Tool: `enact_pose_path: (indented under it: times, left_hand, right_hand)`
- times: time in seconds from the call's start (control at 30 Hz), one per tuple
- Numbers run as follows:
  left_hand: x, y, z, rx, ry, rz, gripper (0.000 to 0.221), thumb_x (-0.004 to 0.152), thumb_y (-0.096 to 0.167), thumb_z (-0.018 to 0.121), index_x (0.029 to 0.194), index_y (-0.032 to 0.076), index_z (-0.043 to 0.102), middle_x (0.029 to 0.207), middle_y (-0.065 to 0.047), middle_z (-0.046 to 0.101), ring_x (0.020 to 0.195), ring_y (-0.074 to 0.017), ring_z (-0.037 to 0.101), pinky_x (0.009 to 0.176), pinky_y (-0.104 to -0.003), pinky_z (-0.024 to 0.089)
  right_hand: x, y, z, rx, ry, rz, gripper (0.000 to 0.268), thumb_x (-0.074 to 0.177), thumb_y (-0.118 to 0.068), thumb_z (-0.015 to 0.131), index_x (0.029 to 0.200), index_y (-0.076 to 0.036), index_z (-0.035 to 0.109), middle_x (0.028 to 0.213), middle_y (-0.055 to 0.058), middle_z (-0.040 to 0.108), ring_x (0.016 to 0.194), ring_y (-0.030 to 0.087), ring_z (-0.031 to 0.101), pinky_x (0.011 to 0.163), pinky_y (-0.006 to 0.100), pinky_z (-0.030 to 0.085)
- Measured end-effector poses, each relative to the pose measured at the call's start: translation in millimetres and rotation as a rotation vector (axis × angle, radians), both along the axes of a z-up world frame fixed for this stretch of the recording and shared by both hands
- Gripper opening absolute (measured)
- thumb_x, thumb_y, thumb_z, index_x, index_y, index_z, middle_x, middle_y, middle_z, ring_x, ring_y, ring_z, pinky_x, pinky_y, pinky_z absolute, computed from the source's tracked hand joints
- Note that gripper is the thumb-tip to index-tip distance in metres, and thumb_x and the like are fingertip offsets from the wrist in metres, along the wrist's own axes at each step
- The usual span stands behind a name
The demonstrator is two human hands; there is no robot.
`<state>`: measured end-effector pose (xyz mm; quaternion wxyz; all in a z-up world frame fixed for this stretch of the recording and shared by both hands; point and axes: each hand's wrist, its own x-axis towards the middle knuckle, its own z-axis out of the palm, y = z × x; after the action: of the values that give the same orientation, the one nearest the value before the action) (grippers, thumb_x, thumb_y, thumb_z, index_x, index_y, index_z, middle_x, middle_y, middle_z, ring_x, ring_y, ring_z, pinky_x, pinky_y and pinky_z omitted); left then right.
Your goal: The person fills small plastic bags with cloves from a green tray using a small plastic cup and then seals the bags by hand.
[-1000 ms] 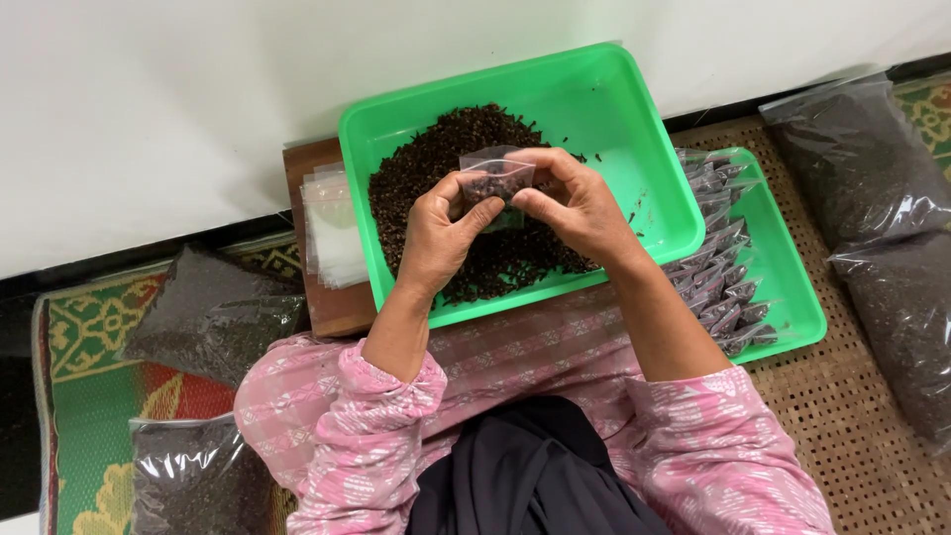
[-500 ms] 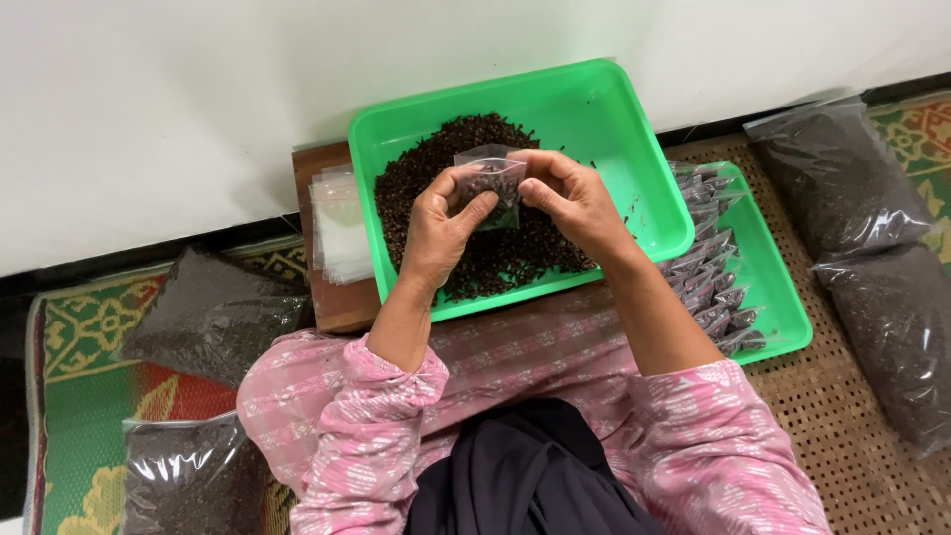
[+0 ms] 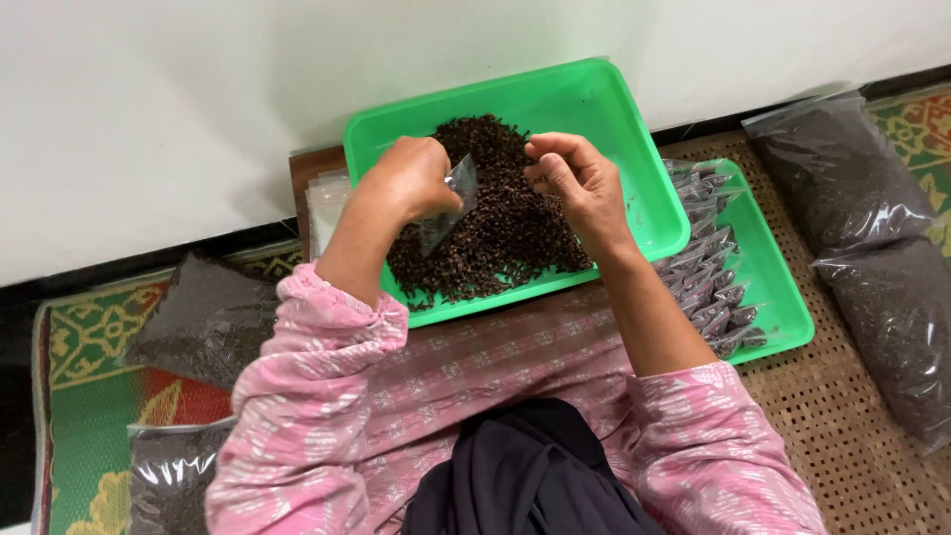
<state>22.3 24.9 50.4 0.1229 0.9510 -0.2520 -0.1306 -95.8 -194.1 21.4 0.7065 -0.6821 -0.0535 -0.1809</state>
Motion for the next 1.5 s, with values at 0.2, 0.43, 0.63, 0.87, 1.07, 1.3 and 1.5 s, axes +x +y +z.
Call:
enact_pose_path:
  times: [0.2, 0.43, 0.63, 0.87, 1.07, 1.3, 1.5]
  left_hand:
    - [-3, -7, 47, 0.097, 0.124, -0.029, 0.022, 0.065, 0.038, 0.081, 0.075, 0.018, 0.080, 0.069, -0.013, 0.074, 0.078, -0.0368, 0.075, 0.071, -0.047, 0.058]
    - [-12, 12, 40, -0.194, 0.478, 0.083, 0.032, 0.072, 0.035, 0.081, 0.085, 0.005, 0.079, 0.077, -0.020, 0.075, 0.073, -0.0275, 0.076, 0.063, -0.039, 0.063]
    - [-25, 20, 48, -0.476, 0.630, 0.157, 0.033, 0.070, 0.026, 0.086, 0.090, 0.001, 0.077, 0.075, -0.014, 0.071, 0.070, -0.0193, 0.068, 0.062, -0.030, 0.061]
    - [-25, 22, 11, -0.797, 0.668, 0.283, 0.030, 0.073, 0.026, 0.091, 0.080, 0.003, 0.073, 0.064, -0.007, 0.065, 0.057, -0.0150, 0.067, 0.052, -0.026, 0.060]
    - [-32, 11, -3, -0.782, 0.436, 0.306, 0.028, 0.067, 0.038, 0.093, 0.080, 0.017, 0.080, 0.065, -0.001, 0.071, 0.061, -0.0110, 0.069, 0.053, -0.027, 0.059]
    - [-30, -2, 21, -0.572, 0.302, 0.253, 0.020, 0.064, 0.039, 0.089, 0.074, 0.024, 0.081, 0.070, -0.001, 0.075, 0.065, -0.0156, 0.073, 0.054, -0.030, 0.065]
    - [-59, -3, 32, -0.871, 0.542, 0.326, 0.032, 0.076, 0.017, 0.086, 0.093, -0.007, 0.077, 0.080, -0.027, 0.070, 0.064, -0.0329, 0.073, 0.049, -0.043, 0.068]
  right_hand:
    - [-2, -1, 3, 0.007, -0.016, 0.001, 0.023, 0.107, -0.014, 0.060, 0.127, -0.004, 0.065, 0.117, 0.014, 0.073, 0.099, 0.016, 0.073, 0.083, 0.026, 0.063]
    - [-4, 0, -1, -0.046, 0.031, 0.057, 0.025, 0.105, -0.012, 0.063, 0.129, -0.006, 0.066, 0.117, 0.013, 0.072, 0.097, 0.015, 0.072, 0.082, 0.027, 0.063]
    - [-5, 3, -2, -0.059, 0.037, 0.077, 0.027, 0.106, -0.012, 0.061, 0.132, -0.006, 0.064, 0.117, 0.013, 0.071, 0.099, 0.016, 0.073, 0.084, 0.026, 0.063]
    - [-5, 5, 1, 0.033, 0.136, 0.114, 0.028, 0.106, -0.014, 0.059, 0.132, -0.003, 0.061, 0.113, 0.015, 0.072, 0.094, 0.015, 0.074, 0.076, 0.022, 0.064]
    - [-9, 26, 4, 0.215, 0.322, 0.192, 0.033, 0.101, -0.017, 0.065, 0.128, -0.004, 0.053, 0.104, 0.013, 0.072, 0.087, 0.013, 0.075, 0.073, 0.020, 0.065]
    - [-16, 45, -5, 0.556, 0.411, 0.197, 0.032, 0.094, -0.013, 0.076, 0.117, -0.009, 0.054, 0.089, 0.004, 0.067, 0.077, 0.011, 0.073, 0.074, 0.023, 0.067]
    - [-15, 30, -7, 0.365, 0.403, 0.188, 0.042, 0.092, -0.012, 0.078, 0.122, -0.009, 0.050, 0.089, 0.008, 0.067, 0.077, 0.016, 0.073, 0.073, 0.026, 0.066]
